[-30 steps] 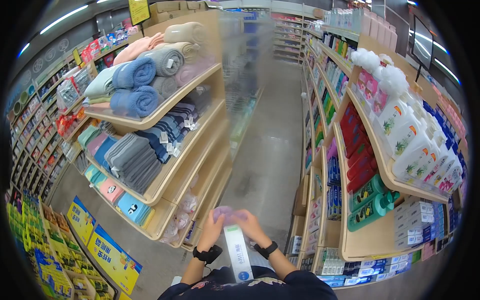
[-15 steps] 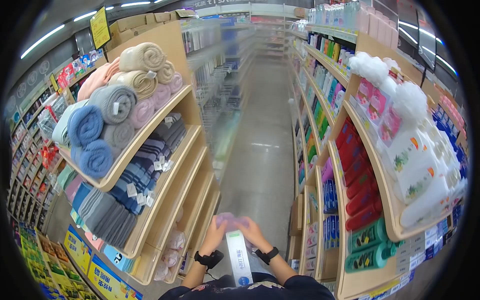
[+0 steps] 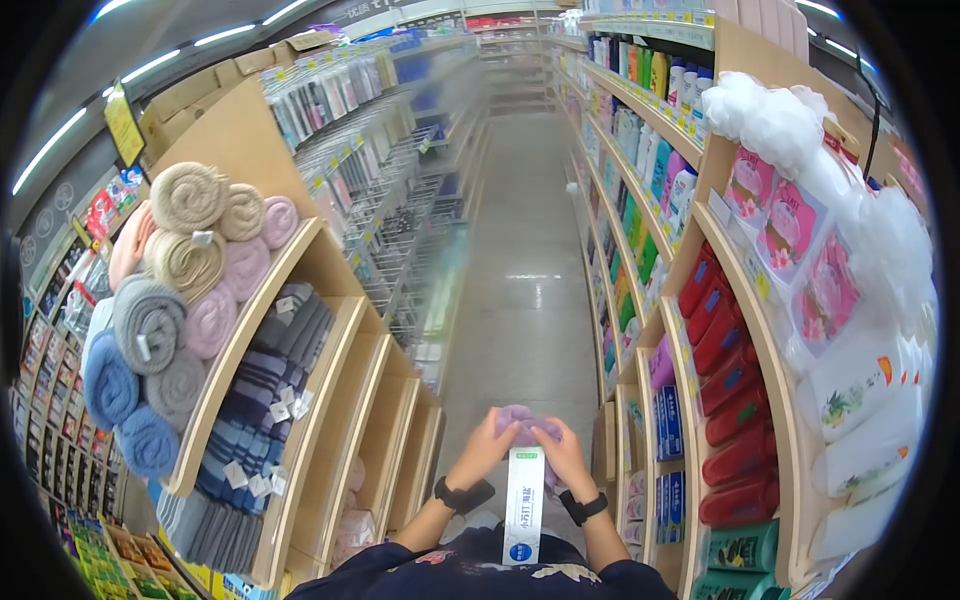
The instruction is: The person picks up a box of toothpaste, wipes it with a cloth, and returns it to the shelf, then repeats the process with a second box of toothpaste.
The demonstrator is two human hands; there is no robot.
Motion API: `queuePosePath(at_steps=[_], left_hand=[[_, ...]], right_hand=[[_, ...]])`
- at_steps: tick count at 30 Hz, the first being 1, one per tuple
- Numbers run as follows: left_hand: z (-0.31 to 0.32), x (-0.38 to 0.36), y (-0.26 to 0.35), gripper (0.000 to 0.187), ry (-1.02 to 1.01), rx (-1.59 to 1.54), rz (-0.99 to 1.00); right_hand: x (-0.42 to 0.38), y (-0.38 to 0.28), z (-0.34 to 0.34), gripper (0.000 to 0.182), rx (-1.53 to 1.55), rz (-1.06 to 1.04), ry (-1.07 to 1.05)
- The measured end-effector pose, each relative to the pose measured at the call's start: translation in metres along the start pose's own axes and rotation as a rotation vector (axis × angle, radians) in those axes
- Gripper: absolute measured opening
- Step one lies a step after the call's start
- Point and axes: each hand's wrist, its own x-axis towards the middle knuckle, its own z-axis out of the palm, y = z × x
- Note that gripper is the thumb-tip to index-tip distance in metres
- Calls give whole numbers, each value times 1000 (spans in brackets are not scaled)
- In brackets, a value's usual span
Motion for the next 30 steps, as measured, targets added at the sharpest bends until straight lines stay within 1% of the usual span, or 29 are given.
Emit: queuePosePath(at_steps=[1, 2, 5, 6, 8, 12, 15, 17, 20, 21, 22, 24, 26, 28, 29, 30], left_hand=[[4, 13, 0, 38, -49, -6, -16], [9, 24, 1, 38, -99, -13, -33], [19, 61, 4, 38, -156, -35, -7], [23, 74, -1, 38, -165, -43, -8], [28, 105, -12, 39, -199, -115, 25], [23, 174, -27, 39, -222, -102, 1], [5, 241, -30, 39, -248, -28, 14], [-4, 285, -34, 38, -239, -115, 93], [-34, 339, -18, 37, -278, -47, 53], [-38, 358, -32, 36, -278, -83, 98], [-41, 373, -46, 36, -278, -88, 94], [-50, 398, -63, 35, -225, -225, 160], [-71, 416, -72, 35, -190, -170, 114], [-95, 430, -76, 33, -165, -70, 23], [-106, 437, -80, 33, -158, -63, 10], [-117, 444, -83, 34, -97, -110, -6]], right_hand=[[10, 7, -9, 22, -80, 6, 27], [17, 11, -16, 22, -87, 9, 40], [45, 22, -29, 21, -37, 9, 122], [55, 23, -32, 21, -44, 12, 131], [79, 22, -34, 21, 56, 36, 164], [144, 23, -33, 21, 0, -21, 215], [205, 4, -22, 21, -30, -36, 235], [244, -15, -14, 21, -58, -78, 232], [303, -16, -3, 20, -74, -93, 224], [323, -7, 1, 20, -71, -119, 233], [338, -7, 8, 20, -75, -114, 232], [367, -11, 26, 20, -61, -120, 228], [397, -6, 40, 19, -91, -122, 209], [424, -8, 59, 19, -76, -49, 128], [441, -2, 66, 19, -76, -56, 98], [454, -5, 76, 19, -70, -44, 86]])
